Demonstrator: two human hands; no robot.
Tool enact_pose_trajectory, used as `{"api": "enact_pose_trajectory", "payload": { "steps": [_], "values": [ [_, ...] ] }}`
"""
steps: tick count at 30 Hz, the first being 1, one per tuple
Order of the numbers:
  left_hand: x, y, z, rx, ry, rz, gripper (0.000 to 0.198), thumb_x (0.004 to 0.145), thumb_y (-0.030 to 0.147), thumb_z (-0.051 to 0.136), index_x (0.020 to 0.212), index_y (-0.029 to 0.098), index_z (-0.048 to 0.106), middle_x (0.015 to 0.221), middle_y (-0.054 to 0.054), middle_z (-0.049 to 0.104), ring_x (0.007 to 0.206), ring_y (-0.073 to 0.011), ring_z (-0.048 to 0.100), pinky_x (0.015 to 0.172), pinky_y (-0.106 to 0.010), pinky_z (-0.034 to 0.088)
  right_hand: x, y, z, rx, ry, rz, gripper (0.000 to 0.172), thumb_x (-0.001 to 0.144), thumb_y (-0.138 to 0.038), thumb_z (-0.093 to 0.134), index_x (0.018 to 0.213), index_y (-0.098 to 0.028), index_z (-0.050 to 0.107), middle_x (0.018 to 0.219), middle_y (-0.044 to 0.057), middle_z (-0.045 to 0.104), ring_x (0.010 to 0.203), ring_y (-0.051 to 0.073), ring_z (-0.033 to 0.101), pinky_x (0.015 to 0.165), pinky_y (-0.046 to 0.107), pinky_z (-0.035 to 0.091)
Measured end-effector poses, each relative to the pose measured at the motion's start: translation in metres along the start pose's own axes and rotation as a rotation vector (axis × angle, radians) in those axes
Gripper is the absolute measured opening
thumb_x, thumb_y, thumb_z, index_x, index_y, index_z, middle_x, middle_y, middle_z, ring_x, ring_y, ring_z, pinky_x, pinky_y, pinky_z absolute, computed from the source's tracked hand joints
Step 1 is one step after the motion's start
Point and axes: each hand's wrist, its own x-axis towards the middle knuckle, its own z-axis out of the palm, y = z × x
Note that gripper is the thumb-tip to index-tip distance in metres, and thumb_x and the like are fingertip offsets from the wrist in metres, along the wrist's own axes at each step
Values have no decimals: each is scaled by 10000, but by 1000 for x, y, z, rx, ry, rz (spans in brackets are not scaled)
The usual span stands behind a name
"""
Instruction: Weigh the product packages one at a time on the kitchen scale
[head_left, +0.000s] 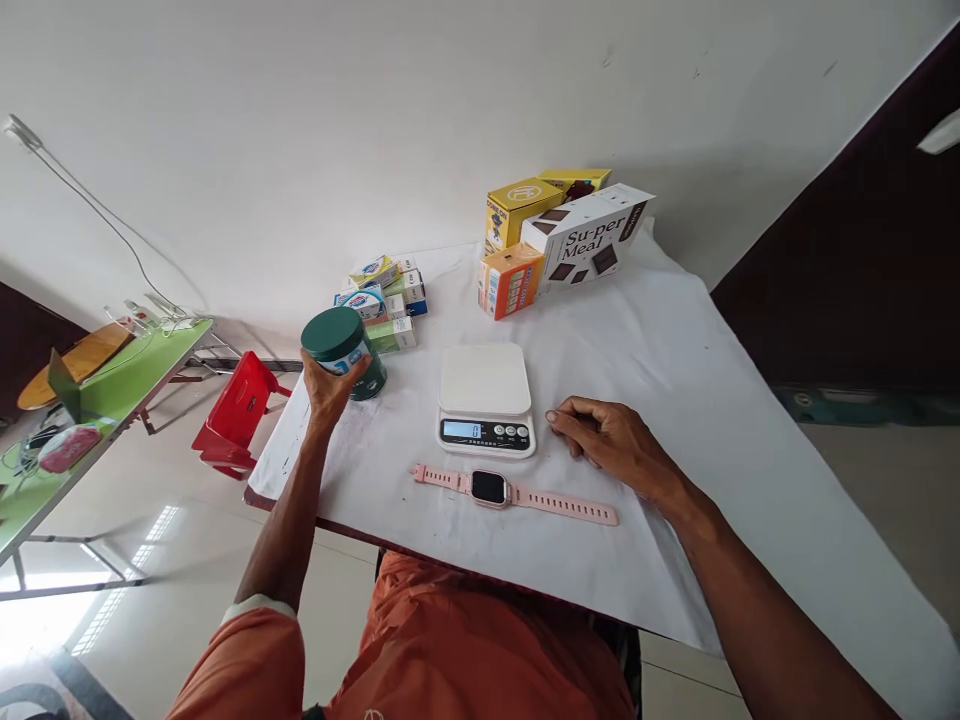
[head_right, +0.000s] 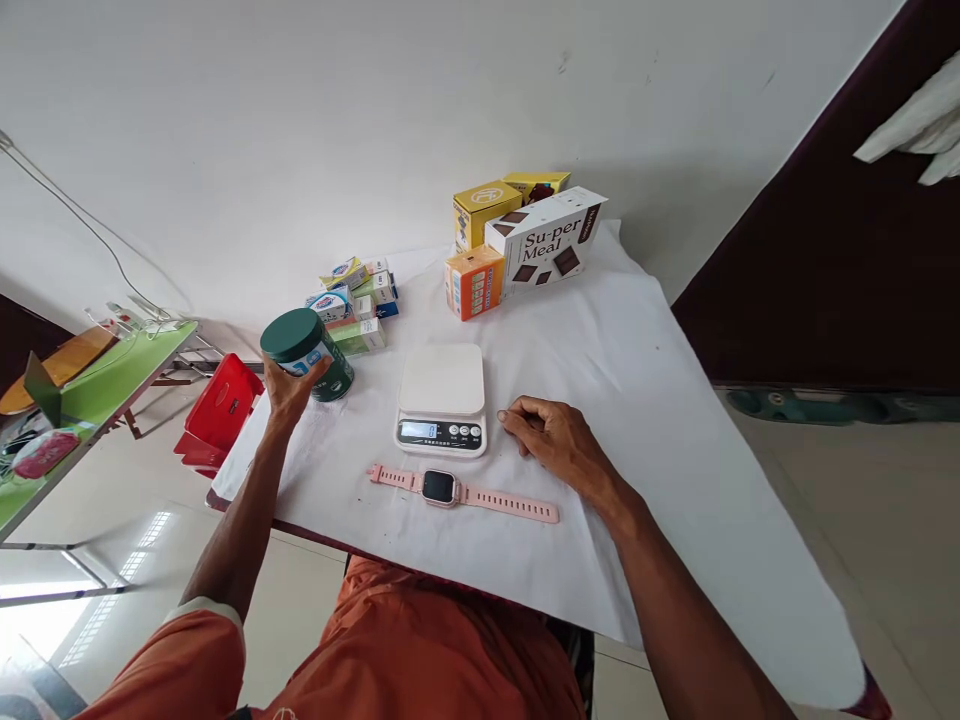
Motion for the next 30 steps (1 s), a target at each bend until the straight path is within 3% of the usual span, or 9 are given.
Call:
{"api": "enact_pose_trajectory", "payload": {
  "steps": [7, 10, 13, 16, 18, 21, 24, 26, 30],
  "values": [
    [2, -18, 3, 40, -15, 39, 837, 620, 390, 933, 1292, 168, 485, 1251, -118, 608, 1216, -323, 601, 1022, -501, 508, -1, -1, 0, 19, -7, 31, 473, 889, -645, 571, 700, -212, 582, 542, -9, 569, 504, 120, 445, 509, 267, 360],
    [0, -15, -2, 40, -32, 39, 966, 624, 431, 930, 1402, 172, 419, 1344, -140, 543, 1308, -354, 548, 1085, -532, 480, -1, -2, 0, 27, 1, 46, 463, 881, -642, 573, 704, -214, 580, 537, -12, 563, 508, 125, 458, 503, 265, 362],
    [-3, 9, -8, 84, 115, 181, 1187, 589, 453, 945, 1535, 190, 279, 1521, -202, 364, 1441, -392, 409, 1192, -580, 376, -1, -5, 0, 22, 11, 20, 450, 889, -614, 564, 678, -217, 561, 527, -18, 551, 515, 128, 472, 526, 270, 373],
    [-6, 55, 5, 107, 190, 444, 1111, 725, 485, 864, 1583, 206, 216, 1589, -204, 288, 1499, -368, 320, 1233, -567, 305, -1, -7, -1, 19, 26, -6, 416, 896, -563, 580, 668, -216, 552, 536, -28, 549, 519, 124, 486, 569, 276, 388],
    [-4, 86, 33, 88, 17, 582, 963, 798, 499, 801, 1560, 230, 277, 1542, -165, 388, 1479, -354, 359, 1226, -553, 308, -1, -7, -2, 31, 30, -17, 386, 895, -532, 591, 676, -216, 554, 554, -34, 553, 521, 121, 492, 586, 277, 394],
    [6, 116, 101, 23, -316, 618, 871, 823, 510, 778, 1516, 218, 340, 1446, -158, 498, 1401, -339, 461, 1184, -520, 359, -1, -6, -3, 48, 28, -45, 362, 902, -503, 576, 681, -217, 552, 566, -37, 550, 530, 124, 508, 602, 279, 400],
    [20, 130, 173, 61, -532, 422, 922, 746, 486, 856, 1466, 152, 387, 1427, -218, 498, 1386, -372, 472, 1147, -502, 385, 0, -4, -3, 72, 30, -59, 334, 896, -478, 560, 689, -216, 557, 569, -37, 549, 530, 132, 525, 607, 284, 409],
    [29, 136, 208, 134, -618, 271, 917, 701, 444, 896, 1409, 102, 425, 1425, -259, 487, 1388, -394, 464, 1118, -491, 395, 0, -4, -3, 98, 30, -56, 320, 883, -471, 564, 693, -214, 556, 578, -37, 549, 529, 133, 530, 602, 284, 411],
    [40, 138, 239, 149, -698, 128, 629, 759, 370, 847, 1232, 134, 505, 1261, -180, 617, 1200, -299, 591, 970, -397, 461, 2, -4, -3, 135, 42, -41, 311, 870, -457, 559, 677, -215, 528, 589, -45, 517, 523, 125, 506, 572, 276, 396]
  ]
}}
